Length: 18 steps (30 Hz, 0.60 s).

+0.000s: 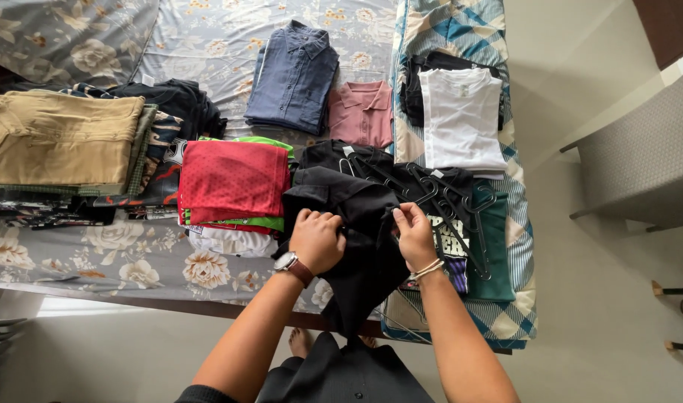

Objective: The person adjusts a beige shirt on a hanger, then moves to a bed where they pick up a black shirt, place it on a hanger, and button it up. Finally, they hang the black shirt on a rack.

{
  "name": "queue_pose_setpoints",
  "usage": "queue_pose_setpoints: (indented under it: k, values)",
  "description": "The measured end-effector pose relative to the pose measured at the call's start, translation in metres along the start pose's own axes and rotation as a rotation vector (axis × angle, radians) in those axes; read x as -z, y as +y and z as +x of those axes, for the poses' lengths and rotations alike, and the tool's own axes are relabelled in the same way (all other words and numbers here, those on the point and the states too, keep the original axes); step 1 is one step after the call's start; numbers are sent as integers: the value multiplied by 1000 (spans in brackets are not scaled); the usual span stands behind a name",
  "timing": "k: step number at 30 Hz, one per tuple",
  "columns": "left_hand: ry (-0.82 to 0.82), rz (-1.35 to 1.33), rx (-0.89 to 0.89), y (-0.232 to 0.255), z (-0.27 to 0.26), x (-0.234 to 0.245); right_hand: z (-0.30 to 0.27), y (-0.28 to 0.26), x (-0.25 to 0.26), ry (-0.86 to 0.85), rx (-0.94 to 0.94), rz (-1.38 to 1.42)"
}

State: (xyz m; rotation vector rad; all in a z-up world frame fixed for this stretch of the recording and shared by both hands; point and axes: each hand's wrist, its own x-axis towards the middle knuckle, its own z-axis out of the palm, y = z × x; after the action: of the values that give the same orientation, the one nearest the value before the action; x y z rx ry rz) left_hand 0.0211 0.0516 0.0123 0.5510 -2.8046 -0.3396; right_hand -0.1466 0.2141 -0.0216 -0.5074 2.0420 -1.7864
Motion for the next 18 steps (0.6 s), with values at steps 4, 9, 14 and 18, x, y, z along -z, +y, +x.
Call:
queue_pose_setpoints:
  k: [4,9,14,18]
  values:
    - [-110,-94,-101,23,-1,14,-9,-31,-14,-138,-82,249]
    - [-193,-263,-22,23,-2,-53,-8,-44,-20,-96,-87,245]
    - [-136,-273,15,24,2,-23,-30,-43,-14,-168,70,-376]
    - [-122,-204,1,24,8,-25,-36,-33,-15,-144,283,-509]
